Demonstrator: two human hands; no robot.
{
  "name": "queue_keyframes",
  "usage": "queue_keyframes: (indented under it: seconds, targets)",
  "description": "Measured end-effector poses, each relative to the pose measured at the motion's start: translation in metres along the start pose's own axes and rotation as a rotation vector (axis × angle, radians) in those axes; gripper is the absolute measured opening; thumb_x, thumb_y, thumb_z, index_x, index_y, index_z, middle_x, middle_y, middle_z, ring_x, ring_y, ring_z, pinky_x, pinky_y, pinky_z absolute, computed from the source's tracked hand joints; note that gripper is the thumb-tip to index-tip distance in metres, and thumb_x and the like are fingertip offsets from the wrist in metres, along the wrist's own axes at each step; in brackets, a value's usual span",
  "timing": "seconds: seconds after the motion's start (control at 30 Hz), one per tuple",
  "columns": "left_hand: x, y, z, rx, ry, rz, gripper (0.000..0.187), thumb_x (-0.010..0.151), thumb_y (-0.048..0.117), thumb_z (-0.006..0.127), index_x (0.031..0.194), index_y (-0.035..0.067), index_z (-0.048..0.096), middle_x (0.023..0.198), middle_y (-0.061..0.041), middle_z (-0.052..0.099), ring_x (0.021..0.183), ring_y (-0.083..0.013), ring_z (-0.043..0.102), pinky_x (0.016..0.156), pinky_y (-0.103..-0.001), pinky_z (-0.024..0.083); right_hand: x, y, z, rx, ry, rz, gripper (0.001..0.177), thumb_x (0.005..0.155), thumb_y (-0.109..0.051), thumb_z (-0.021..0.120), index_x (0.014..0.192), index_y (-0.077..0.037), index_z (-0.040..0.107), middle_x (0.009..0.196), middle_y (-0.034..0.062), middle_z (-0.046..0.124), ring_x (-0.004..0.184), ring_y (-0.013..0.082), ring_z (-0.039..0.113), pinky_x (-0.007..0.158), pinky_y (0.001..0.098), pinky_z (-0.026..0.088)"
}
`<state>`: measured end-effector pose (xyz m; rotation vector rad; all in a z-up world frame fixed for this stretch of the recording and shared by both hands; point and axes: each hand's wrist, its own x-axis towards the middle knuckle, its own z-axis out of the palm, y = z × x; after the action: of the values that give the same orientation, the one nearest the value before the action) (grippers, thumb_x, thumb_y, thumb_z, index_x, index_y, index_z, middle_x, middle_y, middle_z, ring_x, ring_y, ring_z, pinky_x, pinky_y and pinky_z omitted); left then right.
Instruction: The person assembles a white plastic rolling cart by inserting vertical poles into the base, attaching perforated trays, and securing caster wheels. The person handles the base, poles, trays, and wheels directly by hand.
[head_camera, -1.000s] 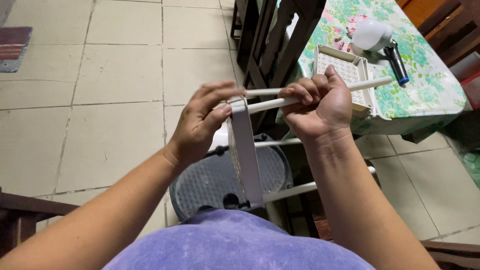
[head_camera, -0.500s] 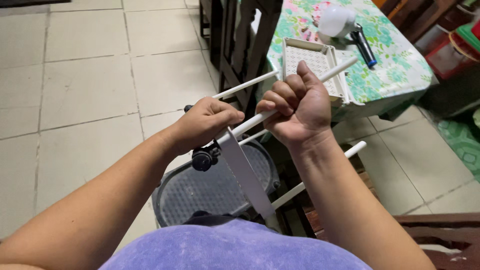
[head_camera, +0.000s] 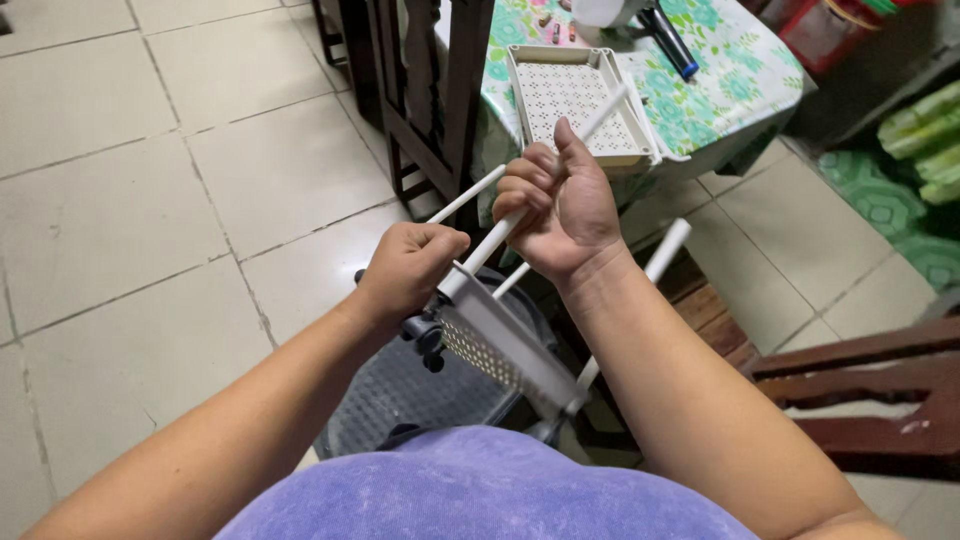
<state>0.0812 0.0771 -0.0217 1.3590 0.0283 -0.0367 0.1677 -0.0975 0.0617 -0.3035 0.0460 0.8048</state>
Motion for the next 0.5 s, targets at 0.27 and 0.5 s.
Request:
queue_keyframes:
  seconds: [0.27, 0.5]
  targets:
    - [-0.057, 0.027, -0.027, 0.550, -0.018, 0.127, 0.035, 0.092, 0.031, 0.057, 0.072, 0.005, 0.071, 0.054, -0.009, 0.061, 0.047, -0.0165, 0.059, 0.050, -0.035, 0.046, 0.000, 0.095, 0.016, -0.302, 0.534, -0.184, 0.055, 0.096, -0.059, 0.059, 0.063, -0.020, 0.038, 0.057, -0.0040, 0.032, 0.049, 0.0123, 0.034, 0.047, 0.0273, 0.030]
    - [-0.069, 0.018, -0.057, 0.315, -0.269, 0.134, 0.035, 0.090, 0.020, 0.053, 0.062, 0.000, 0.060, 0.052, -0.003, 0.053, 0.049, -0.0105, 0.047, 0.048, -0.033, 0.040, -0.025, 0.136, 0.020, -0.294, 0.437, -0.293, 0.064, 0.096, -0.064, 0.057, 0.059, -0.023, 0.025, 0.055, -0.0068, 0.021, 0.047, 0.0093, 0.022, 0.045, 0.0267, 0.019]
